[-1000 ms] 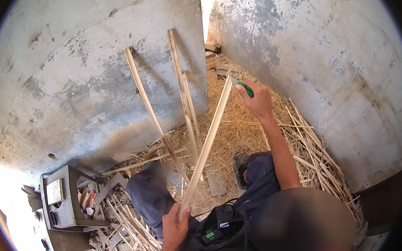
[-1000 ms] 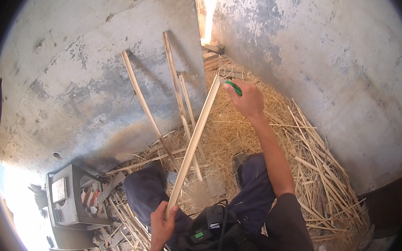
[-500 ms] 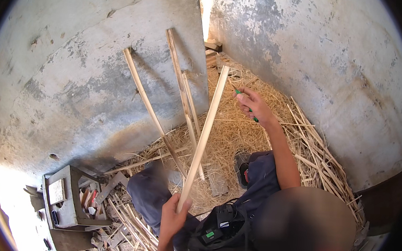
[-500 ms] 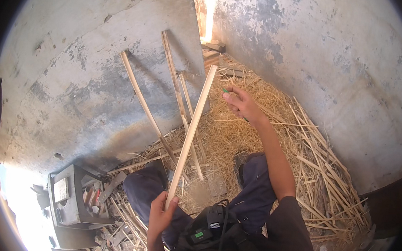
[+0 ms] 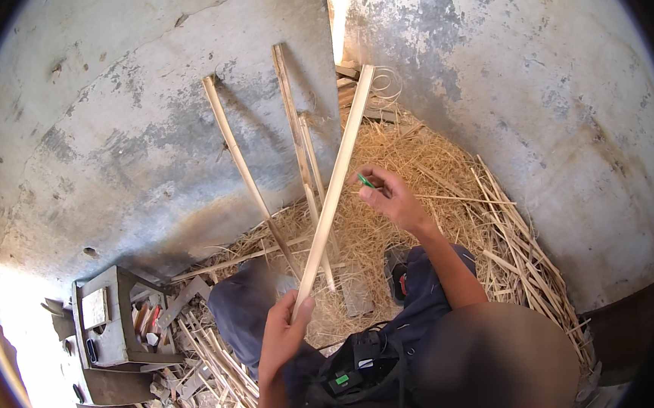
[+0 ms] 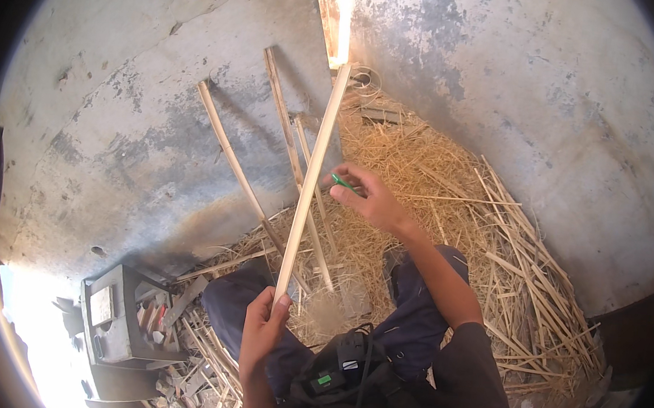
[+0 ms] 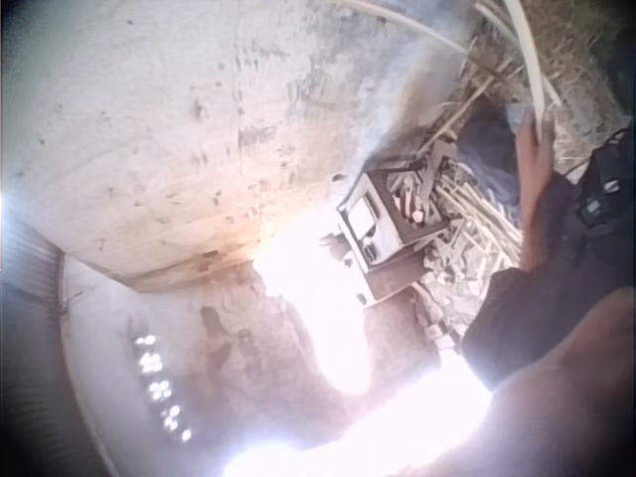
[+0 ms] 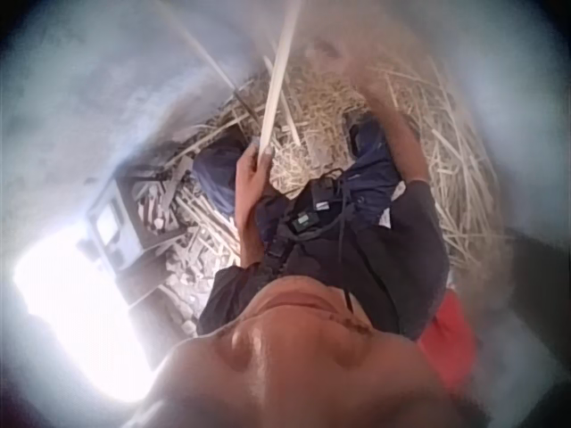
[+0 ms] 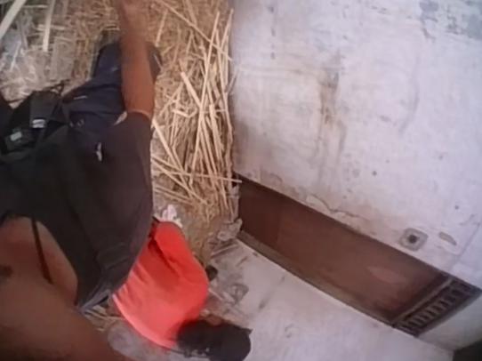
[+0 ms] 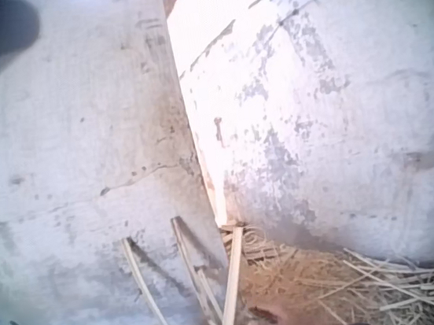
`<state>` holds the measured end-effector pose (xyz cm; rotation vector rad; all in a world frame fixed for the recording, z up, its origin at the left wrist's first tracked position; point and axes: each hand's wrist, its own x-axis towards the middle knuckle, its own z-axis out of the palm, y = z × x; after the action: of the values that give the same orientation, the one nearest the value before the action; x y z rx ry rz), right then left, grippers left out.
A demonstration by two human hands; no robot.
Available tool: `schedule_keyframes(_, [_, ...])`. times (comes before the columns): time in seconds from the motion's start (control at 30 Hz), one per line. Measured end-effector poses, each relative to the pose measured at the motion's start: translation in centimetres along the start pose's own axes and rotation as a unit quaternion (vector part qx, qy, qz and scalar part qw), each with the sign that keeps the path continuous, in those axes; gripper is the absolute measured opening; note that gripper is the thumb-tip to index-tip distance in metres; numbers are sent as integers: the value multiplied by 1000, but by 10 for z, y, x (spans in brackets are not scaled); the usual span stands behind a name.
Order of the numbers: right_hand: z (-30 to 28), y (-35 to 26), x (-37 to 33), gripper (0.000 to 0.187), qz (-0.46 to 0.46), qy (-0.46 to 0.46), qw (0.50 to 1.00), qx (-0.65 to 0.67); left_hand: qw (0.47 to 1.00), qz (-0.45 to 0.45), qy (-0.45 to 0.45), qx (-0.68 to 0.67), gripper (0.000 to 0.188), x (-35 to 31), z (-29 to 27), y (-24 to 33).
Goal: The person sits on a straw-covered floor and uses a green utility knife to shave thin strips off a long bamboo pole. They hold the pole with their left hand and scrape the blade along its length with their right hand, creating wood shavings.
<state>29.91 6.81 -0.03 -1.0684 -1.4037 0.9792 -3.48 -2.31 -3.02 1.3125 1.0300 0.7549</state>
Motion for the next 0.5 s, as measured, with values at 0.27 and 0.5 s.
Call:
schedule_keyframes(0.27, [30, -7, -5, 56, -2, -14, 986, 164, 996, -27, -74, -52, 33, 5, 8, 23])
schedule_keyframes(0.5, [25, -3, -9, 42, 55, 25, 983, 173, 994, -22, -108, 0, 43, 8, 16, 28])
